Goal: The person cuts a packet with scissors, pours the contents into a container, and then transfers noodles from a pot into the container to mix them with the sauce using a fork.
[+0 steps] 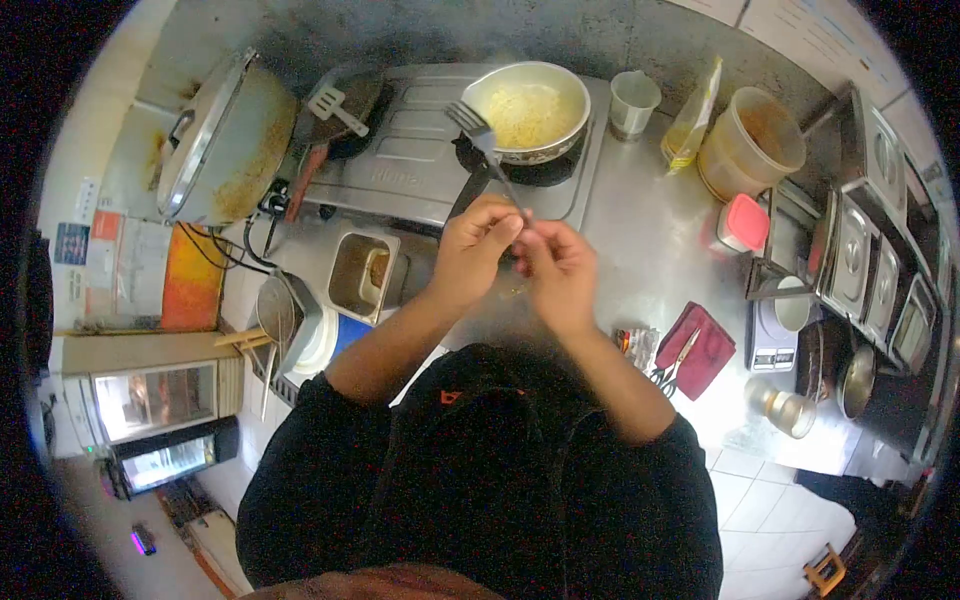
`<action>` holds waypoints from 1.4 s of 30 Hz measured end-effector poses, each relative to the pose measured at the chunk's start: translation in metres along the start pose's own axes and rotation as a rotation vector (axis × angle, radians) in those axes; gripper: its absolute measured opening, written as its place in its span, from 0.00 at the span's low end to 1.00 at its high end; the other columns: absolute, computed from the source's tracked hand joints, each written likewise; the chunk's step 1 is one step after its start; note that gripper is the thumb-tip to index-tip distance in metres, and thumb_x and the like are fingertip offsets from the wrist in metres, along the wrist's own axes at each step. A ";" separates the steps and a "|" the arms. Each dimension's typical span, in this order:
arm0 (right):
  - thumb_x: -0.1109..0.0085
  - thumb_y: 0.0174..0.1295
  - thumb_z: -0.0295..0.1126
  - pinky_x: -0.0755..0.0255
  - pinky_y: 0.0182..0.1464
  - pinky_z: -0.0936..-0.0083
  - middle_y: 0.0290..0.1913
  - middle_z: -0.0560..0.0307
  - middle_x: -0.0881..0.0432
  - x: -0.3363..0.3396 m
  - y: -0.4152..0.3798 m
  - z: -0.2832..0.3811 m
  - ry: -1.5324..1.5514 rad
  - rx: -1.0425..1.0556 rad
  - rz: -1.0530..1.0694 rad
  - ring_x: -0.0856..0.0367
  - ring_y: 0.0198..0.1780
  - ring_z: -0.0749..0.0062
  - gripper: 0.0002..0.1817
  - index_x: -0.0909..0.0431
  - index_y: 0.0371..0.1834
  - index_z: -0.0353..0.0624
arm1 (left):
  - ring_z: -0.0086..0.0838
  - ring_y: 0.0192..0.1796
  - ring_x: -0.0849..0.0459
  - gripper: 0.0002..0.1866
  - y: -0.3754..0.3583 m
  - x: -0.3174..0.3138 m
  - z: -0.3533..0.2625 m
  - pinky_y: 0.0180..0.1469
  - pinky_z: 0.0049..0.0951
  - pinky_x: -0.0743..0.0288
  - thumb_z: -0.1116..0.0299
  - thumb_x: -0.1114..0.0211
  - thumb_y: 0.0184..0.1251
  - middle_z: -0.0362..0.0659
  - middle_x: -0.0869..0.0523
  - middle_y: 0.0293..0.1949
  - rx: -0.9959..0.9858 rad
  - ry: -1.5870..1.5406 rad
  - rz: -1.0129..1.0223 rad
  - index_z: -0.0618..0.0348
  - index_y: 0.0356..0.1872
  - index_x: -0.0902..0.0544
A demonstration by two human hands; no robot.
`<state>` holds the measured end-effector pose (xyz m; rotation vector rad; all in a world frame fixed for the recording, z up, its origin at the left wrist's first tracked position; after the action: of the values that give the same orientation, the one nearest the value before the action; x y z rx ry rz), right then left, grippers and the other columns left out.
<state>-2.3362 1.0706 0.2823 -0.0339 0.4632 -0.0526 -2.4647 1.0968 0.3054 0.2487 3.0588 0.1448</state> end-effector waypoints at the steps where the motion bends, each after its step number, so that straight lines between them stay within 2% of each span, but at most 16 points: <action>1: 0.44 0.68 0.26 0.32 0.31 0.88 0.30 0.64 0.22 0.008 0.000 0.005 -0.074 0.029 -0.085 0.27 0.28 0.86 0.06 0.20 0.42 0.35 | 0.24 0.40 0.24 0.08 0.003 0.005 0.005 0.44 0.26 0.30 0.69 0.36 0.66 0.40 0.21 0.36 -0.131 0.122 -0.043 0.63 0.38 0.20; 2: 0.44 0.67 0.25 0.33 0.30 0.88 0.29 0.64 0.23 0.019 0.004 0.009 -0.147 0.162 -0.093 0.28 0.28 0.86 0.06 0.20 0.43 0.35 | 0.26 0.41 0.24 0.08 0.005 0.009 0.007 0.45 0.29 0.29 0.68 0.35 0.65 0.41 0.21 0.36 -0.257 0.245 -0.085 0.64 0.36 0.20; 3: 0.44 0.67 0.25 0.35 0.29 0.88 0.28 0.65 0.25 0.032 0.009 0.014 -0.218 0.297 -0.103 0.29 0.27 0.86 0.07 0.19 0.44 0.35 | 0.30 0.40 0.23 0.13 0.008 0.019 -0.005 0.44 0.28 0.29 0.65 0.32 0.62 0.45 0.21 0.37 -0.373 0.471 -0.170 0.64 0.41 0.21; 5: 0.43 0.65 0.24 0.37 0.28 0.87 0.28 0.66 0.26 0.054 0.018 0.036 -0.349 0.380 -0.175 0.31 0.27 0.86 0.09 0.18 0.46 0.36 | 0.30 0.40 0.23 0.15 0.016 0.048 0.004 0.44 0.28 0.29 0.63 0.32 0.63 0.45 0.20 0.38 -0.347 0.689 -0.350 0.65 0.42 0.22; 6: 0.43 0.65 0.23 0.35 0.29 0.87 0.29 0.64 0.25 0.065 0.023 0.046 -0.388 0.375 -0.189 0.30 0.27 0.85 0.09 0.19 0.47 0.35 | 0.30 0.41 0.23 0.17 0.020 0.060 0.009 0.44 0.28 0.29 0.62 0.32 0.63 0.45 0.20 0.39 -0.332 0.797 -0.436 0.65 0.43 0.23; 9: 0.43 0.66 0.24 0.29 0.32 0.84 0.32 0.59 0.21 0.083 0.041 0.078 -0.417 0.445 -0.256 0.24 0.30 0.81 0.10 0.20 0.48 0.33 | 0.27 0.35 0.23 0.17 0.032 0.074 0.035 0.38 0.26 0.29 0.60 0.34 0.65 0.43 0.20 0.34 0.367 0.292 -0.175 0.64 0.41 0.25; 12: 0.44 0.67 0.25 0.23 0.37 0.78 0.35 0.54 0.19 0.095 0.063 0.096 -0.286 0.542 -0.291 0.20 0.32 0.76 0.10 0.22 0.48 0.31 | 0.22 0.26 0.25 0.14 0.032 0.066 0.043 0.29 0.25 0.30 0.60 0.37 0.66 0.38 0.21 0.26 0.641 -0.073 0.074 0.61 0.34 0.25; 15: 0.45 0.68 0.27 0.20 0.40 0.74 0.36 0.51 0.18 0.099 0.076 0.101 -0.116 0.575 -0.300 0.18 0.33 0.72 0.10 0.23 0.48 0.31 | 0.19 0.18 0.31 0.09 0.031 0.055 0.050 0.22 0.20 0.37 0.64 0.40 0.70 0.32 0.29 0.18 0.488 0.135 0.047 0.56 0.32 0.26; 19: 0.47 0.69 0.26 0.18 0.40 0.73 0.37 0.50 0.18 0.099 0.082 0.092 -0.014 0.577 -0.220 0.16 0.35 0.69 0.10 0.24 0.48 0.30 | 0.17 0.19 0.30 0.09 0.019 0.050 0.052 0.22 0.20 0.37 0.65 0.40 0.69 0.33 0.28 0.18 0.451 0.260 0.006 0.55 0.30 0.28; 22: 0.47 0.69 0.26 0.18 0.41 0.72 0.37 0.49 0.18 0.085 0.078 0.088 -0.122 0.596 -0.255 0.16 0.37 0.68 0.10 0.24 0.48 0.30 | 0.17 0.19 0.30 0.08 0.006 0.050 0.046 0.21 0.21 0.37 0.66 0.40 0.68 0.32 0.28 0.18 0.425 0.318 -0.015 0.56 0.31 0.27; 28: 0.40 0.62 0.22 0.22 0.40 0.79 0.37 0.51 0.17 0.056 0.070 0.087 -0.597 0.807 -0.257 0.16 0.37 0.70 0.07 0.19 0.43 0.32 | 0.18 0.21 0.27 0.08 -0.029 0.060 0.040 0.25 0.23 0.33 0.66 0.38 0.65 0.33 0.25 0.18 0.370 0.315 -0.040 0.57 0.30 0.25; 29: 0.36 0.58 0.21 0.25 0.37 0.80 0.34 0.52 0.17 0.050 0.070 0.089 -0.823 0.974 -0.276 0.17 0.35 0.71 0.06 0.17 0.39 0.35 | 0.18 0.21 0.27 0.08 -0.036 0.059 0.033 0.25 0.23 0.33 0.67 0.38 0.65 0.33 0.25 0.19 0.380 0.264 -0.053 0.57 0.30 0.25; 33: 0.34 0.56 0.22 0.26 0.35 0.76 0.33 0.50 0.17 0.027 0.059 0.087 -1.013 1.050 -0.195 0.19 0.31 0.68 0.07 0.15 0.38 0.39 | 0.16 0.22 0.27 0.06 -0.060 0.069 0.021 0.25 0.22 0.34 0.69 0.38 0.65 0.33 0.25 0.20 0.371 0.255 -0.032 0.57 0.33 0.25; 36: 0.34 0.55 0.22 0.27 0.34 0.77 0.32 0.51 0.17 0.020 0.057 0.078 -1.000 0.951 -0.109 0.19 0.31 0.67 0.08 0.15 0.39 0.38 | 0.16 0.22 0.28 0.05 -0.078 0.073 0.007 0.24 0.22 0.34 0.69 0.38 0.65 0.33 0.25 0.20 0.397 0.294 -0.031 0.57 0.33 0.25; 39: 0.35 0.55 0.22 0.27 0.34 0.77 0.31 0.51 0.17 0.001 0.042 0.077 -0.954 0.813 0.051 0.19 0.30 0.67 0.08 0.15 0.39 0.37 | 0.16 0.22 0.28 0.05 -0.098 0.083 0.006 0.25 0.21 0.34 0.68 0.38 0.66 0.33 0.26 0.21 0.446 0.239 -0.055 0.57 0.34 0.25; 42: 0.35 0.55 0.21 0.27 0.33 0.77 0.30 0.51 0.17 -0.007 0.039 0.067 -0.804 0.779 0.254 0.20 0.30 0.68 0.07 0.16 0.38 0.36 | 0.15 0.23 0.28 0.06 -0.116 0.093 0.001 0.26 0.21 0.34 0.68 0.38 0.66 0.32 0.26 0.22 0.466 0.324 -0.067 0.56 0.34 0.25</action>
<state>-2.3110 1.1110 0.3438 0.7456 -0.3803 0.0348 -2.5744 0.9977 0.2876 0.1569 3.3722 -0.5938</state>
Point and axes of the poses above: each hand's wrist, its own y-axis towards the middle knuckle, its own x-axis out of the back of the hand, z = x × y, the point moved 2 cm from there along y, towards the middle knuckle
